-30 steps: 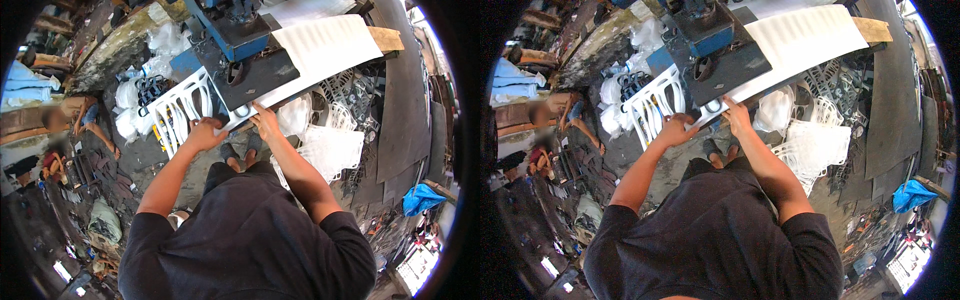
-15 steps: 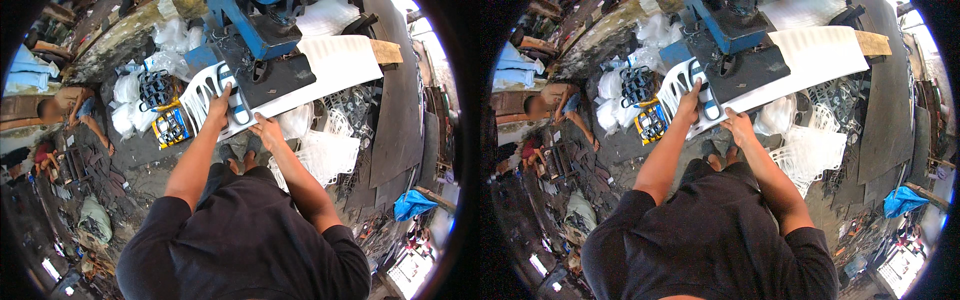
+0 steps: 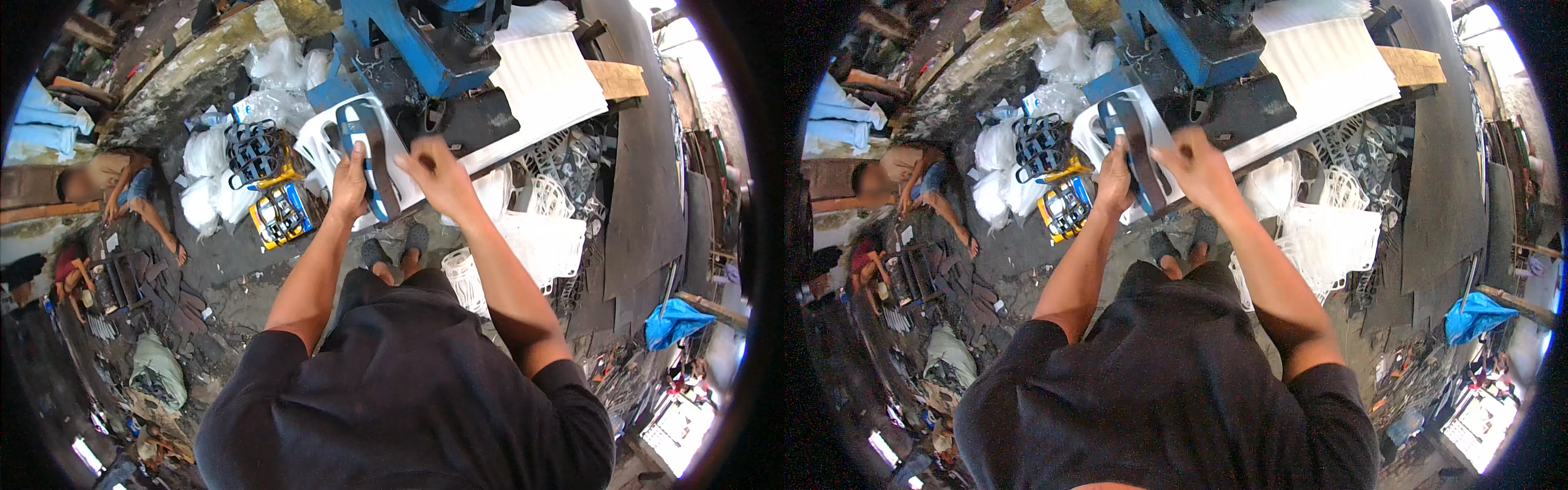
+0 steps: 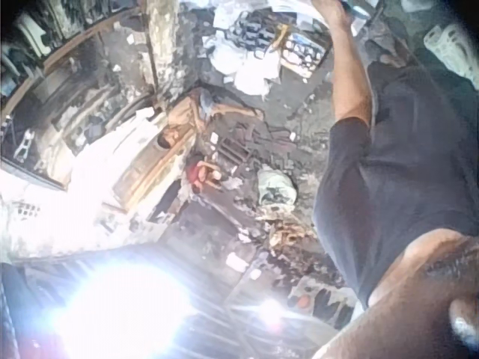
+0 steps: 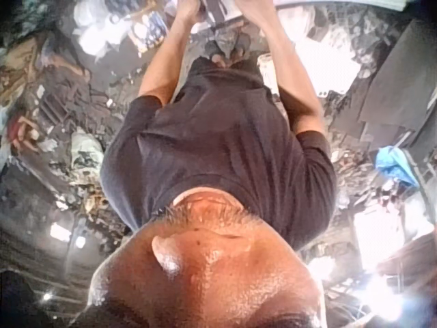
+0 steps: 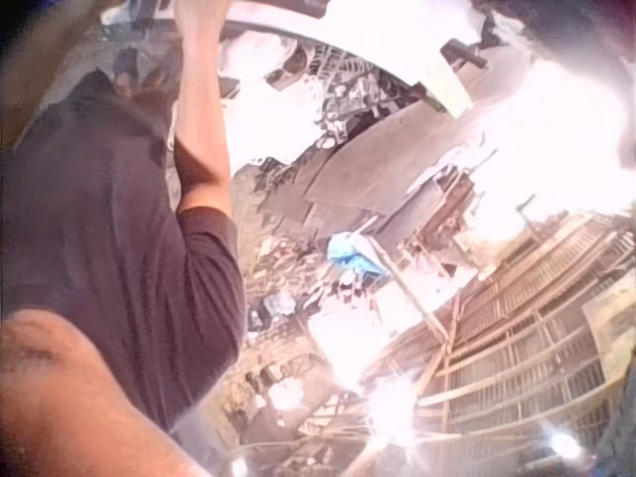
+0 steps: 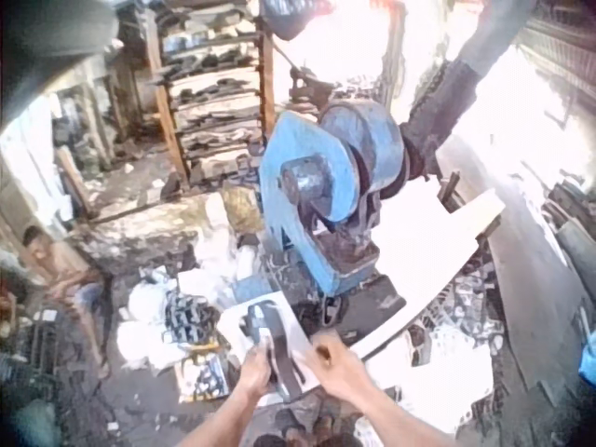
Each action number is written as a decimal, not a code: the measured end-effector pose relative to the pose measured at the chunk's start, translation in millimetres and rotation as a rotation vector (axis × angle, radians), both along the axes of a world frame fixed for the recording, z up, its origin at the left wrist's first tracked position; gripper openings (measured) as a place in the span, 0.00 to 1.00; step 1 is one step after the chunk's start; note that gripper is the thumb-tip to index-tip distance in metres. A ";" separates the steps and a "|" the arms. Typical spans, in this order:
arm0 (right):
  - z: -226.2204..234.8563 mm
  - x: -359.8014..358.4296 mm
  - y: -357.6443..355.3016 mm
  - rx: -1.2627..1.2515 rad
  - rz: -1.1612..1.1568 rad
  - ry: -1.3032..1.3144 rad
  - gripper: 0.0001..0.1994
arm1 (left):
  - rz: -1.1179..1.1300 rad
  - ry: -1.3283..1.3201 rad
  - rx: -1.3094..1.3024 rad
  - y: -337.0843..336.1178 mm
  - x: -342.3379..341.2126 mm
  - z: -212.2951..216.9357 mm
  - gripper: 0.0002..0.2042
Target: The person places white plastic sheets under a press, then positions blue slipper soles on the sheet and operates the press to cut them. The person repeats this process multiple times, stacking the cut slipper soles and occasionally handling the plastic sheets.
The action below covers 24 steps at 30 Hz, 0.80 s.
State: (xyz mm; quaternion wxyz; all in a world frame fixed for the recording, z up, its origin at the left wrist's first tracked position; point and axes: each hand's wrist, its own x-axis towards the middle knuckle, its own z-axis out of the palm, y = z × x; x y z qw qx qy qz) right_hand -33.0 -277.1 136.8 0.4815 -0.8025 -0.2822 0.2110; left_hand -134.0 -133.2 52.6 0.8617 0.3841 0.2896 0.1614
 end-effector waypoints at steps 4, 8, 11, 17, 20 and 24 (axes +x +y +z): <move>46.5 31.4 52.1 -0.088 0.149 -0.224 0.35 | -0.062 -0.063 0.195 -9.5 7.5 -11.7 0.31; 65.3 28.8 45.9 -0.210 0.086 -0.253 0.23 | 0.084 -0.030 -0.032 -7.2 18.3 9.4 0.22; 85.2 10.5 22.9 -0.056 0.027 -0.286 0.19 | 0.099 0.051 0.073 17.7 21.4 -27.9 0.16; 104.4 -3.3 -30.8 0.026 -0.130 -0.306 0.15 | 0.421 0.320 0.912 -6.3 -1.8 9.3 0.37; 91.4 -17.6 -57.4 0.002 -0.188 -0.195 0.15 | -0.143 -0.070 1.101 -72.1 -14.6 81.7 0.57; 45.6 -16.5 -80.7 -0.008 -0.316 -0.100 0.18 | -0.287 -0.118 1.095 -111.7 2.3 63.4 0.48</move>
